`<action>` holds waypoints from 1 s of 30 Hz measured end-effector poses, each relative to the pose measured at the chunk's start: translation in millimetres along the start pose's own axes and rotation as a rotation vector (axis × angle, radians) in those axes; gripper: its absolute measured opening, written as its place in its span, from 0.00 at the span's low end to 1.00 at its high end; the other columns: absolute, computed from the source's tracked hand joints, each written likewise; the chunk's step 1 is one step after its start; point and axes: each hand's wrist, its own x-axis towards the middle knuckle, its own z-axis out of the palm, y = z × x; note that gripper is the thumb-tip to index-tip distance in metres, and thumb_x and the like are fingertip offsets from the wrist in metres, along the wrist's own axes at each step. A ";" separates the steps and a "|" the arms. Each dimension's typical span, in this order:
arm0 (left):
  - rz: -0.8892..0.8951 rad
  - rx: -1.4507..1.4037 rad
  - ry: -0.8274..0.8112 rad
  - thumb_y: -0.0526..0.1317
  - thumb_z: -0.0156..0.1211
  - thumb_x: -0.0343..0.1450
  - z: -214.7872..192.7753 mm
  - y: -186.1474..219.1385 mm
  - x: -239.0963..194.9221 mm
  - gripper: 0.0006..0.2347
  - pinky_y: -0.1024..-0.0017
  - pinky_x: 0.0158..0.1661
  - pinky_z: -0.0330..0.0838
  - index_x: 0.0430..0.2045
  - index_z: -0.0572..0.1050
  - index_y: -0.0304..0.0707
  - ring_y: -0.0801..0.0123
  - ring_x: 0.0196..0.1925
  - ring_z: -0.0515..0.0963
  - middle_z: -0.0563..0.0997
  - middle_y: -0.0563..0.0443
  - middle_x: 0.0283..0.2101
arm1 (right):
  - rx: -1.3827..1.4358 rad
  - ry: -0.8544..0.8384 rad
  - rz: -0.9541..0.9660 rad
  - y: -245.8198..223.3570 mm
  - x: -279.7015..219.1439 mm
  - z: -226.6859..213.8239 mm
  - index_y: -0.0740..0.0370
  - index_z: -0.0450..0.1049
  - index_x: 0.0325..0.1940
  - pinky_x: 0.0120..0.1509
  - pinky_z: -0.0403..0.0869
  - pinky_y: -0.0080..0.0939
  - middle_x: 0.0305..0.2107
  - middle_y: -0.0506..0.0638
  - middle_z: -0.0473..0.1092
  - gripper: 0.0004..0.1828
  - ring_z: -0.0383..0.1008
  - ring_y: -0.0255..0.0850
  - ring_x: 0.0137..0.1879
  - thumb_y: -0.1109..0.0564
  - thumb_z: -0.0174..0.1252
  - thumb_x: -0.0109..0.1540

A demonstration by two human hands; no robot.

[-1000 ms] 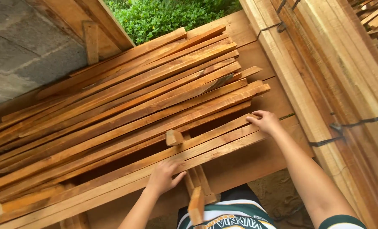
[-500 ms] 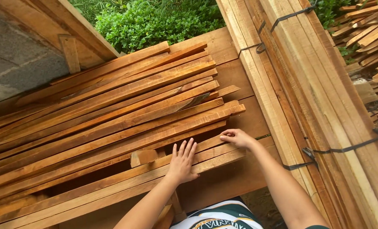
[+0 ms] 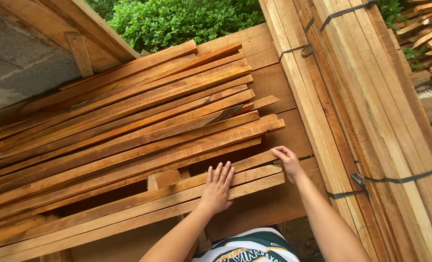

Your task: The person arranges a stack of wooden planks on a workbench, aligning them by hand. They then use black plastic zip ties to secure the planks together, wrapping and tightening the ties around the bundle.

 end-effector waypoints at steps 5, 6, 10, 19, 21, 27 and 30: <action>0.032 -0.006 0.106 0.61 0.71 0.53 7.6 -4.8 1.0 0.54 0.44 0.70 0.38 0.73 0.50 0.39 0.48 0.75 0.49 0.50 0.44 0.76 | -0.070 -0.023 0.015 -15.9 -16.0 10.9 0.54 0.78 0.56 0.60 0.73 0.46 0.40 0.54 0.75 0.15 0.75 0.41 0.50 0.51 0.57 0.67; 0.036 -0.013 0.147 0.64 0.71 0.53 7.1 -8.3 3.8 0.54 0.48 0.68 0.45 0.73 0.51 0.40 0.52 0.73 0.54 0.53 0.45 0.75 | -0.052 -0.034 0.015 -35.2 -28.2 21.6 0.54 0.78 0.56 0.61 0.72 0.44 0.39 0.52 0.74 0.15 0.74 0.40 0.50 0.51 0.55 0.67; 0.060 -0.055 0.179 0.64 0.72 0.50 1.4 -13.6 8.3 0.56 0.54 0.64 0.50 0.73 0.51 0.43 0.57 0.69 0.58 0.56 0.49 0.73 | -0.058 -0.064 0.017 -47.1 -35.9 27.0 0.52 0.78 0.57 0.63 0.70 0.45 0.42 0.54 0.74 0.16 0.72 0.43 0.53 0.49 0.55 0.67; 0.027 -0.006 0.154 0.65 0.74 0.51 6.0 -10.4 7.7 0.58 0.44 0.70 0.35 0.74 0.48 0.42 0.52 0.76 0.47 0.49 0.48 0.77 | 0.033 -0.179 0.154 6.4 16.1 -14.2 0.49 0.75 0.65 0.72 0.63 0.53 0.56 0.62 0.71 0.28 0.68 0.55 0.63 0.34 0.45 0.71; 0.043 -0.001 0.170 0.65 0.74 0.51 9.7 -11.6 5.8 0.58 0.43 0.71 0.33 0.74 0.47 0.42 0.51 0.77 0.45 0.47 0.47 0.78 | 0.043 -0.103 0.180 -26.5 0.0 1.7 0.52 0.76 0.63 0.50 0.74 0.39 0.55 0.53 0.73 0.30 0.74 0.44 0.49 0.34 0.40 0.71; 0.053 0.008 0.126 0.63 0.70 0.54 10.8 -9.5 8.8 0.54 0.40 0.71 0.31 0.74 0.48 0.43 0.52 0.78 0.44 0.47 0.48 0.77 | -0.160 -0.115 -0.058 -56.8 -39.7 33.8 0.57 0.79 0.61 0.81 0.49 0.49 0.67 0.56 0.67 0.24 0.57 0.47 0.77 0.54 0.40 0.71; 0.079 0.022 0.121 0.63 0.69 0.55 4.5 -7.2 8.0 0.53 0.40 0.71 0.31 0.74 0.48 0.44 0.52 0.77 0.45 0.48 0.47 0.77 | -0.215 -0.210 -0.054 -37.5 -28.3 28.6 0.60 0.75 0.65 0.83 0.44 0.55 0.70 0.63 0.60 0.25 0.50 0.56 0.79 0.56 0.38 0.71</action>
